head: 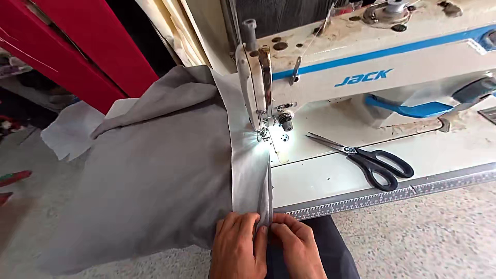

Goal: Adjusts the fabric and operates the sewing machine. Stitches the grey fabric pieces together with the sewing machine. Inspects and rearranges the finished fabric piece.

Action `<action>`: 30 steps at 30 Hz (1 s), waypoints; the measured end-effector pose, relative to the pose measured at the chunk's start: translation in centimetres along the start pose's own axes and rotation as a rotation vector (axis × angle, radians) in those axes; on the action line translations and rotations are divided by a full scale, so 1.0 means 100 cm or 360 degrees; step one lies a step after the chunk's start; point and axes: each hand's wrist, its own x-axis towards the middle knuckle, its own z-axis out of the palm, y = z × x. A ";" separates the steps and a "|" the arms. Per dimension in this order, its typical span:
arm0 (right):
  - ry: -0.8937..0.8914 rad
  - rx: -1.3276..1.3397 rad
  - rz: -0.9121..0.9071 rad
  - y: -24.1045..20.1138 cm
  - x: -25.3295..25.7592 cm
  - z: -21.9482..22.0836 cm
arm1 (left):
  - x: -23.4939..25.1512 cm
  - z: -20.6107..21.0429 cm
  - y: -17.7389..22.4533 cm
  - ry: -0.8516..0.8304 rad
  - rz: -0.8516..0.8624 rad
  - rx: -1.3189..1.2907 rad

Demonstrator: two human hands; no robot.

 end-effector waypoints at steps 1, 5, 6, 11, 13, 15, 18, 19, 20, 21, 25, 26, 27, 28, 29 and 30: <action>0.0015 -0.0023 -0.0043 0.001 0.000 0.001 | 0.001 -0.002 0.001 -0.0029 -0.0010 -0.0025; 0.0105 -0.0023 -0.0220 0.004 0.000 0.007 | 0.001 -0.011 0.001 -0.0058 -0.0107 -0.0417; 0.0134 -0.0017 -0.0256 0.005 0.000 0.007 | 0.001 -0.015 0.000 -0.0039 -0.0159 -0.0583; 0.0170 -0.0075 -0.0439 0.010 -0.001 0.005 | 0.009 -0.042 0.002 0.0246 -0.0115 -0.0590; 0.0122 -0.0063 -0.0458 0.009 0.000 0.003 | 0.006 -0.043 0.011 0.0224 0.0124 -0.0074; 0.0070 -0.0062 -0.0454 0.008 0.000 0.001 | -0.001 -0.029 0.017 0.0165 0.0315 0.0253; 0.0053 -0.0071 -0.0428 0.009 0.001 -0.003 | -0.008 -0.012 0.019 0.0166 0.0405 0.0454; 0.0054 -0.0066 -0.0410 0.010 0.001 -0.004 | -0.008 -0.010 0.019 0.0173 0.0398 0.0455; 0.0050 -0.0062 -0.0386 0.010 0.002 -0.005 | -0.008 -0.009 0.020 0.0179 0.0387 0.0432; 0.0045 -0.0057 -0.0364 0.011 0.002 -0.005 | -0.009 -0.009 0.020 0.0194 0.0376 0.0396; 0.0034 -0.0029 -0.0318 0.009 0.003 -0.005 | -0.013 -0.004 0.022 0.0262 0.0381 0.0347; 0.0035 -0.0021 -0.0313 0.009 0.003 -0.005 | -0.014 -0.002 0.021 0.0256 0.0385 0.0368; 0.0037 -0.0018 -0.0305 0.009 0.004 -0.005 | -0.014 -0.001 0.020 0.0250 0.0390 0.0392; 0.0039 -0.0015 -0.0295 0.009 0.004 -0.005 | -0.014 0.000 0.020 0.0245 0.0397 0.0408; 0.0042 -0.0010 -0.0279 0.009 0.004 -0.006 | -0.014 0.001 0.019 0.0244 0.0411 0.0423; 0.0046 -0.0003 -0.0265 0.009 0.004 -0.006 | -0.014 0.001 0.019 0.0246 0.0427 0.0436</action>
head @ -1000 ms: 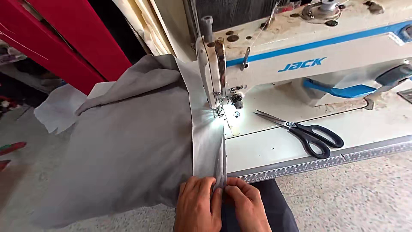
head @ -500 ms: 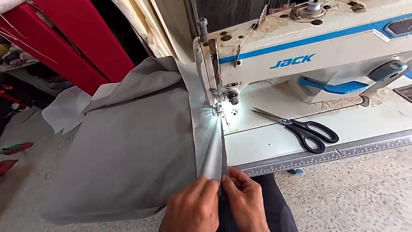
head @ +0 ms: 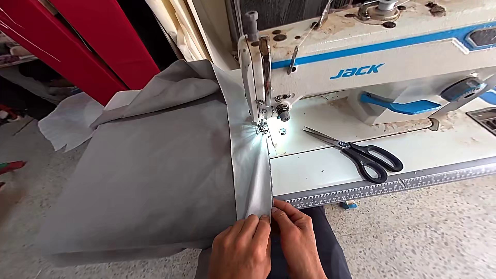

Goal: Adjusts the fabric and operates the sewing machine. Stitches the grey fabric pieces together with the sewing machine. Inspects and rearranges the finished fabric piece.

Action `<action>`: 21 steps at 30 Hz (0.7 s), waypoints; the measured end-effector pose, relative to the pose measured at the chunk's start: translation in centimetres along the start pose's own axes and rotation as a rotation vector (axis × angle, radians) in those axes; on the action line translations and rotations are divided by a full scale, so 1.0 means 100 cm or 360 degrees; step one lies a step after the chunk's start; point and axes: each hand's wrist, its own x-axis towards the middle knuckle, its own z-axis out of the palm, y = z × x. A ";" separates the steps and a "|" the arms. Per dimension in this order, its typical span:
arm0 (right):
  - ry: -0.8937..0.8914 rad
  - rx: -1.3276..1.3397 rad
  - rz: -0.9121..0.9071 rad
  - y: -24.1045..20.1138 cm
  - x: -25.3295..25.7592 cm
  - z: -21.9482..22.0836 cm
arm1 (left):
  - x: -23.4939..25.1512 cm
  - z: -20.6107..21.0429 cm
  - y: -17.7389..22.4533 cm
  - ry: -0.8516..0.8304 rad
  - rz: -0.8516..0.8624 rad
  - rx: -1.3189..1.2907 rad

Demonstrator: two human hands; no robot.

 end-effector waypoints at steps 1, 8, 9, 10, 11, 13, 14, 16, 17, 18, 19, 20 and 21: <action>0.0004 0.0010 0.0008 0.000 0.000 -0.001 | 0.000 0.001 0.000 0.0006 0.0014 0.0010; 0.0119 -0.0149 -0.0036 -0.003 0.005 0.005 | -0.004 0.005 0.004 0.0019 0.0077 0.0036; 0.0134 -0.0185 -0.0035 -0.004 0.005 0.005 | -0.005 0.005 0.005 0.0014 0.0087 0.0020; 0.0143 -0.0224 -0.0042 -0.004 0.006 0.005 | -0.005 0.003 0.005 -0.0003 0.0093 -0.0018; 0.0148 -0.0265 -0.0056 -0.004 0.006 0.004 | -0.004 0.001 0.003 -0.0040 0.0081 -0.0089; 0.0151 -0.0304 -0.0092 -0.005 0.007 0.003 | 0.004 -0.005 -0.006 -0.0126 -0.0013 -0.0336; 0.0150 -0.0305 -0.0116 -0.006 0.007 0.002 | 0.012 -0.007 -0.015 -0.0139 -0.0058 -0.0450; 0.0163 -0.0316 -0.0157 -0.005 0.007 0.003 | 0.033 -0.004 -0.036 -0.0076 -0.0081 -0.0555; 0.0179 -0.0332 -0.0163 -0.005 0.006 0.004 | 0.044 0.001 -0.045 -0.0038 -0.0072 -0.0557; 0.0193 -0.0351 -0.0168 -0.005 0.006 0.005 | 0.057 0.007 -0.053 -0.0028 -0.0057 -0.0567; 0.0206 -0.0373 -0.0177 -0.005 0.006 0.007 | 0.070 0.014 -0.059 -0.0038 -0.0033 -0.0588; 0.0216 -0.0391 -0.0191 -0.004 0.006 0.008 | 0.081 0.022 -0.064 -0.0059 0.0002 -0.0615; 0.0228 -0.0409 -0.0209 -0.003 0.006 0.009 | 0.091 0.030 -0.068 -0.0102 0.0045 -0.0648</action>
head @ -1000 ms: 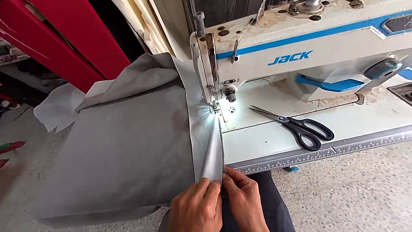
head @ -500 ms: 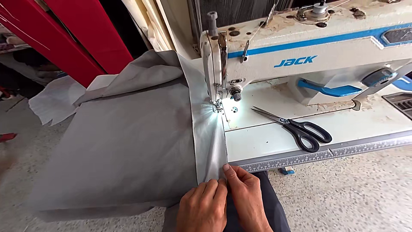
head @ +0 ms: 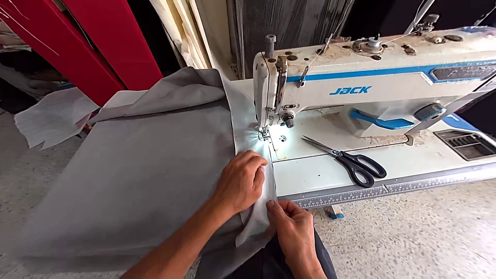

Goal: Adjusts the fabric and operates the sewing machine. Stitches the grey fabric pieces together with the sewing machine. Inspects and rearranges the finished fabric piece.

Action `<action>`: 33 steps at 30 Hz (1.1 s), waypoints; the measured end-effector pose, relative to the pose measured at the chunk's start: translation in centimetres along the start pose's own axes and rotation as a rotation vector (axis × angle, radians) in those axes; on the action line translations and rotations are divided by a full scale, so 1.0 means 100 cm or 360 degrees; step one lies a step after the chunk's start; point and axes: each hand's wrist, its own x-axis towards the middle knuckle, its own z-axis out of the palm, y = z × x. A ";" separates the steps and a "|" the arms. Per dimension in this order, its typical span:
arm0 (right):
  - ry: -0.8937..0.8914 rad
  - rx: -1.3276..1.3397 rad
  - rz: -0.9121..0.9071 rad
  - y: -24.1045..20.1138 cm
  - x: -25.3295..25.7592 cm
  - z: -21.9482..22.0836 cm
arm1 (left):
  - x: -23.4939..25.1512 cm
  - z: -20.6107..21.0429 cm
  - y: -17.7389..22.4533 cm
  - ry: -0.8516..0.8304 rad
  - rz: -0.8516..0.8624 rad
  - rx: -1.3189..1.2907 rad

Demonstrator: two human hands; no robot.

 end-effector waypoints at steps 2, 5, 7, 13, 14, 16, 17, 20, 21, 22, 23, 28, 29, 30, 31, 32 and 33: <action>0.0035 -0.0037 -0.0035 0.003 -0.001 0.002 | 0.015 0.011 -0.014 -0.0135 0.0102 -0.0052; 0.0080 -0.0077 -0.0066 0.007 -0.001 0.001 | 0.020 0.028 -0.034 -0.0150 0.0277 -0.0130; 0.0102 -0.0085 -0.0085 0.008 0.000 0.001 | 0.019 0.032 -0.042 -0.0076 0.0359 -0.0171; 0.0091 -0.0050 -0.0108 0.013 0.000 0.001 | 0.011 0.034 -0.045 -0.0090 0.0459 -0.0087; 0.0085 -0.0044 -0.0110 0.013 0.000 0.000 | 0.011 0.033 -0.044 -0.0112 0.0453 -0.0077; 0.0074 -0.0031 -0.0104 0.012 -0.001 0.000 | 0.010 0.032 -0.043 -0.0149 0.0446 -0.0054; 0.0067 -0.0021 -0.0091 0.011 -0.002 0.000 | 0.010 0.032 -0.043 -0.0160 0.0448 -0.0049; 0.0034 -0.0008 -0.0060 0.007 -0.004 -0.001 | 0.010 0.031 -0.044 -0.0149 0.0463 -0.0057; 0.0026 -0.0002 -0.0051 0.006 -0.005 -0.001 | 0.010 0.031 -0.044 -0.0140 0.0465 -0.0058; 0.0025 0.0010 -0.0042 0.006 -0.005 -0.001 | 0.010 0.031 -0.044 -0.0134 0.0463 -0.0056; 0.0024 0.0018 -0.0037 0.006 -0.006 -0.001 | 0.009 0.031 -0.044 -0.0130 0.0461 -0.0055; 0.0005 0.0072 -0.0005 0.003 -0.009 -0.002 | 0.009 0.031 -0.043 -0.0135 0.0448 -0.0063; -0.0001 0.0071 -0.0001 0.003 -0.010 -0.002 | 0.009 0.031 -0.043 -0.0131 0.0448 -0.0066; -0.0010 0.0067 0.0002 0.002 -0.010 -0.002 | 0.009 0.031 -0.043 -0.0132 0.0446 -0.0065; -0.0020 0.0058 0.0002 0.002 -0.010 -0.003 | 0.009 0.031 -0.043 -0.0130 0.0447 -0.0064; -0.0027 0.0051 0.0002 0.002 -0.009 -0.004 | 0.009 0.031 -0.043 -0.0128 0.0450 -0.0063; -0.0034 0.0049 0.0000 0.002 -0.009 -0.004 | 0.009 0.031 -0.044 -0.0127 0.0452 -0.0066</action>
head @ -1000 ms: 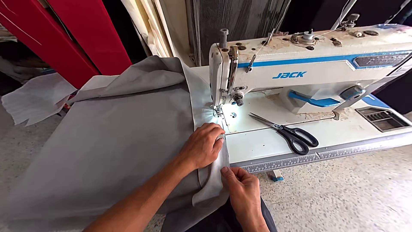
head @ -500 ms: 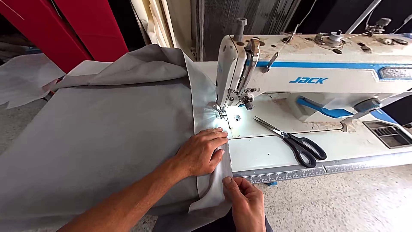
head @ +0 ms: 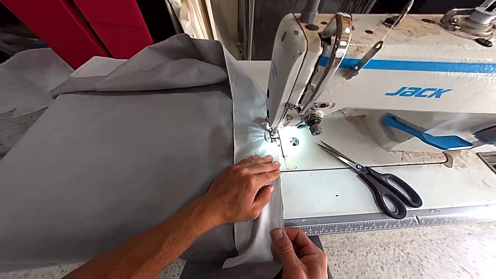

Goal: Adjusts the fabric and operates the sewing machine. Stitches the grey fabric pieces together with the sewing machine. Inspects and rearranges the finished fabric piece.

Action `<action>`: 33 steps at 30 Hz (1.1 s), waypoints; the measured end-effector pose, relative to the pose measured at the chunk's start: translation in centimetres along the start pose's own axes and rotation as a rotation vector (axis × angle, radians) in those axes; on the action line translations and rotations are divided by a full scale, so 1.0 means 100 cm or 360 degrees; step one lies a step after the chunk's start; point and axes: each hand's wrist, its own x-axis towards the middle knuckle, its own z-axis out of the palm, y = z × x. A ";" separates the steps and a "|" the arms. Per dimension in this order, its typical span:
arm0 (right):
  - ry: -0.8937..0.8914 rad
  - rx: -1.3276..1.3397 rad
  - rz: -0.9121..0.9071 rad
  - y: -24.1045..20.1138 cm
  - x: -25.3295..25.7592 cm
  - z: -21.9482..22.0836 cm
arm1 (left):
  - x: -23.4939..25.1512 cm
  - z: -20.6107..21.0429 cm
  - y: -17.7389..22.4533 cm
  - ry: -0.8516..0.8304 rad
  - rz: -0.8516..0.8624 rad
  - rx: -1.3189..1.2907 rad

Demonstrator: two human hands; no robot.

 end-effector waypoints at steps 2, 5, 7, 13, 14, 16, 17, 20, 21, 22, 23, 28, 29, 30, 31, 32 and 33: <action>-0.0010 0.0015 0.0013 0.000 0.000 -0.001 | 0.000 0.000 0.000 -0.0005 0.0003 -0.0008; -0.0020 0.0041 0.0023 0.000 0.000 -0.001 | 0.000 -0.001 0.000 -0.0012 0.0007 0.0004; -0.0024 0.0051 0.0017 0.000 0.000 0.000 | 0.000 -0.001 0.000 -0.0006 0.0008 0.0009; -0.0015 0.0022 0.0000 -0.001 0.000 0.001 | 0.000 -0.001 0.001 -0.0001 -0.0013 -0.0002; -0.0021 0.0018 -0.0005 0.000 0.000 0.000 | 0.000 -0.001 0.001 -0.0001 -0.0013 -0.0005; -0.0026 0.0010 -0.0019 0.001 0.000 0.000 | 0.000 -0.001 0.001 -0.0001 -0.0010 -0.0011; -0.0028 -0.0008 -0.0025 0.001 0.000 0.000 | 0.000 -0.001 0.001 0.0002 -0.0006 -0.0011; -0.0014 -0.0024 -0.0028 0.000 0.000 0.000 | 0.000 -0.001 0.001 0.0011 -0.0011 -0.0010; -0.0011 -0.0029 -0.0031 -0.001 0.000 0.001 | 0.000 0.000 0.001 0.0014 -0.0012 -0.0012; -0.0008 -0.0039 -0.0032 -0.001 -0.001 0.001 | 0.000 0.000 0.001 0.0014 -0.0014 -0.0012; -0.0008 -0.0047 -0.0032 -0.002 -0.001 0.001 | 0.000 0.000 0.001 0.0011 -0.0015 -0.0012; -0.0001 -0.0058 -0.0046 -0.003 -0.001 0.001 | 0.000 0.000 0.001 0.0002 -0.0023 -0.0013; -0.0001 -0.0063 -0.0046 -0.003 -0.001 0.001 | 0.000 0.000 0.001 0.0003 -0.0024 -0.0015; -0.0001 -0.0065 -0.0049 -0.003 -0.001 0.001 | 0.000 0.000 0.001 0.0004 -0.0023 -0.0015; 0.0000 -0.0068 -0.0054 -0.002 -0.001 0.001 | 0.000 0.000 0.001 0.0005 -0.0021 -0.0017; 0.0000 -0.0070 -0.0060 -0.002 -0.001 0.001 | 0.000 0.000 0.001 0.0007 -0.0021 -0.0019; 0.0000 -0.0068 -0.0061 -0.002 -0.001 0.001 | 0.000 0.000 0.001 0.0007 -0.0022 -0.0020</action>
